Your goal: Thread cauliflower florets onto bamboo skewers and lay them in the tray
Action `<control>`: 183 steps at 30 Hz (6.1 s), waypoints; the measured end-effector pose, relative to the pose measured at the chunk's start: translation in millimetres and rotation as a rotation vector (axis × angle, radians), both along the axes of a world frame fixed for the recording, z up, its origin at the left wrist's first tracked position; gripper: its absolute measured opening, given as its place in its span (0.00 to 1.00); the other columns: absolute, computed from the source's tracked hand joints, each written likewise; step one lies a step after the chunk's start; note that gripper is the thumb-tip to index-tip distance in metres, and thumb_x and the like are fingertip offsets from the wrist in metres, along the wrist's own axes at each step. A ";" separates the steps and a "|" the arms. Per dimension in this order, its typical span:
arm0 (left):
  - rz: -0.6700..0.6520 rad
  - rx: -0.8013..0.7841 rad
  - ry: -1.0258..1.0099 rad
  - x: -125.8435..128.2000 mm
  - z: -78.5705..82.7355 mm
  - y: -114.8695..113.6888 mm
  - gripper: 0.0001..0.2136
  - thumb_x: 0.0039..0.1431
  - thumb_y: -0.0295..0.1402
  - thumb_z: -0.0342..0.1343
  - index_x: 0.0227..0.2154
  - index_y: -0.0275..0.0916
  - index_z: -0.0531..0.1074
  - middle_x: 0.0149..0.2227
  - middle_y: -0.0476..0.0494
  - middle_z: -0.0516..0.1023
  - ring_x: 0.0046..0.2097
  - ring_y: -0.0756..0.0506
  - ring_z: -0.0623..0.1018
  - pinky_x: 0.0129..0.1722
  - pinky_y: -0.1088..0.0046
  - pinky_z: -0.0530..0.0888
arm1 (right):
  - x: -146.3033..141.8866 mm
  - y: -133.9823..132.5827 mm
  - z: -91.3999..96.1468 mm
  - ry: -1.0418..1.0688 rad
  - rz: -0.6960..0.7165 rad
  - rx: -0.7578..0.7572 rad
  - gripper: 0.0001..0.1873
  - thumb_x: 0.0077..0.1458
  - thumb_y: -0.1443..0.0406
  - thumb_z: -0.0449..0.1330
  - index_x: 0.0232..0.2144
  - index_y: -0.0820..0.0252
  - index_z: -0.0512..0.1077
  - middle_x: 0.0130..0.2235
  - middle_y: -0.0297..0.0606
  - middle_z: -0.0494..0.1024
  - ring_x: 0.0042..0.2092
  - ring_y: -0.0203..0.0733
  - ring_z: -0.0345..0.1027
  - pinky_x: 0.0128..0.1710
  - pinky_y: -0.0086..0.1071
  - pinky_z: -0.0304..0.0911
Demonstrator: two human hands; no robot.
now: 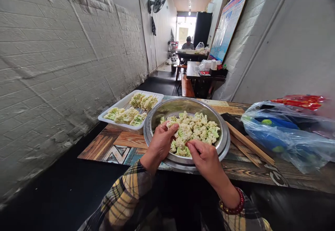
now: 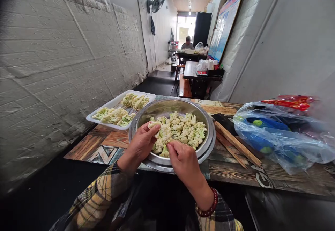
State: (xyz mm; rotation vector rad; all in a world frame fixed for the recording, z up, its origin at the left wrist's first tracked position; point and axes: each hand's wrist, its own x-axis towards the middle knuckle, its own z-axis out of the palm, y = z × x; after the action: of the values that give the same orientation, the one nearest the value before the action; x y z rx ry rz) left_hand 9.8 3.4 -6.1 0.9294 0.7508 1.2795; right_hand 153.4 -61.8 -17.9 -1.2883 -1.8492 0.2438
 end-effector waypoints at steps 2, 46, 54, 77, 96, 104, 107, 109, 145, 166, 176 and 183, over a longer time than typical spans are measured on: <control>-0.015 0.000 -0.030 -1.1 0.5 -0.2 0.12 0.45 0.37 0.65 0.28 0.36 0.71 0.27 0.49 0.71 0.28 0.53 0.69 0.25 0.80 0.64 | 0.5 1.0 -1.0 0.021 -0.018 -0.004 0.15 0.62 0.64 0.49 0.27 0.58 0.71 0.24 0.34 0.74 0.27 0.36 0.68 0.28 0.28 0.58; 0.056 -0.088 -0.183 60.4 8.4 -37.1 0.04 0.42 0.32 0.57 0.19 0.37 0.68 0.23 0.51 0.67 0.29 0.50 0.65 0.32 0.74 0.64 | 4.9 -0.6 -13.7 0.172 -0.129 0.172 0.14 0.62 0.66 0.49 0.28 0.60 0.71 0.27 0.37 0.77 0.29 0.39 0.72 0.30 0.29 0.61; 0.059 -0.068 -0.149 58.8 11.1 -42.1 0.04 0.42 0.30 0.56 0.19 0.36 0.68 0.23 0.51 0.67 0.28 0.51 0.65 0.31 0.75 0.64 | 5.8 -0.8 -14.9 0.170 -0.126 0.171 0.14 0.62 0.65 0.49 0.27 0.61 0.70 0.26 0.37 0.76 0.28 0.38 0.70 0.29 0.28 0.59; 0.115 -0.071 -0.289 52.1 11.4 -31.0 0.04 0.45 0.32 0.59 0.24 0.39 0.70 0.28 0.50 0.71 0.33 0.50 0.70 0.37 0.74 0.67 | 5.4 -0.9 -13.9 0.164 -0.105 0.192 0.14 0.62 0.64 0.49 0.27 0.59 0.69 0.25 0.34 0.75 0.27 0.37 0.70 0.28 0.27 0.59; 0.160 -0.137 -0.286 55.2 9.7 -37.7 0.07 0.39 0.29 0.62 0.22 0.37 0.68 0.26 0.52 0.71 0.31 0.52 0.71 0.37 0.75 0.68 | 6.7 -2.4 -17.5 0.124 -0.115 0.179 0.15 0.62 0.65 0.48 0.27 0.59 0.70 0.26 0.37 0.77 0.27 0.38 0.70 0.27 0.29 0.60; 0.114 -0.012 -0.255 43.1 21.2 -28.0 0.09 0.46 0.35 0.62 0.28 0.37 0.71 0.28 0.50 0.74 0.31 0.51 0.73 0.34 0.75 0.68 | 6.1 -2.9 -13.5 0.141 -0.090 0.177 0.14 0.62 0.65 0.49 0.26 0.59 0.70 0.24 0.34 0.75 0.26 0.37 0.69 0.28 0.28 0.60; 0.127 0.016 -0.175 40.2 19.3 -20.9 0.09 0.48 0.35 0.62 0.29 0.36 0.70 0.26 0.51 0.73 0.29 0.52 0.73 0.32 0.77 0.67 | 6.4 -2.6 -14.6 0.142 -0.079 0.171 0.13 0.62 0.65 0.50 0.28 0.59 0.70 0.25 0.34 0.76 0.27 0.37 0.70 0.28 0.28 0.60; 0.126 0.043 -0.134 39.1 17.2 -17.9 0.10 0.48 0.36 0.62 0.30 0.36 0.71 0.26 0.51 0.74 0.28 0.52 0.72 0.31 0.77 0.67 | 6.7 -2.2 -15.4 0.143 -0.063 0.163 0.13 0.62 0.65 0.50 0.28 0.59 0.70 0.26 0.34 0.76 0.28 0.37 0.71 0.29 0.28 0.61; 0.089 0.051 -0.084 28.1 13.5 -10.0 0.09 0.47 0.35 0.62 0.24 0.36 0.69 0.22 0.53 0.65 0.25 0.54 0.64 0.27 0.79 0.62 | 10.0 -3.8 -11.9 0.137 -0.057 0.094 0.15 0.62 0.63 0.49 0.26 0.59 0.69 0.24 0.34 0.74 0.26 0.37 0.68 0.28 0.29 0.58; -0.111 0.474 1.012 -10.1 0.7 57.6 0.08 0.54 0.33 0.53 0.32 0.34 0.73 0.25 0.48 0.72 0.28 0.50 0.69 0.29 0.75 0.65 | 61.7 27.1 -14.9 0.584 -0.045 -0.196 0.19 0.59 0.53 0.52 0.24 0.59 0.66 0.16 0.26 0.59 0.19 0.31 0.50 0.19 0.27 0.47; -0.313 0.871 1.574 3.0 -21.8 66.0 0.13 0.56 0.22 0.45 0.36 0.38 0.74 0.38 0.41 0.76 0.41 0.46 0.74 0.44 0.70 0.69 | 62.6 16.7 -13.5 0.517 -0.036 -0.169 0.15 0.62 0.57 0.50 0.28 0.59 0.68 0.18 0.27 0.62 0.20 0.32 0.55 0.21 0.27 0.52; -0.517 0.961 1.701 10.6 -17.6 60.8 0.15 0.52 0.19 0.47 0.36 0.40 0.74 0.42 0.43 0.76 0.43 0.46 0.73 0.50 0.69 0.67 | 64.6 14.7 -8.3 0.444 -0.015 -0.123 0.14 0.62 0.59 0.50 0.28 0.59 0.68 0.18 0.28 0.64 0.21 0.33 0.57 0.23 0.28 0.54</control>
State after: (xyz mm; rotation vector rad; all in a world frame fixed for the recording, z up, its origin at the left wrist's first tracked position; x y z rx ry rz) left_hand 20.4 64.1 -23.7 2.8584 0.9600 0.0040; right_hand 218.0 -47.1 -26.2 -1.2124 -1.4628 0.5935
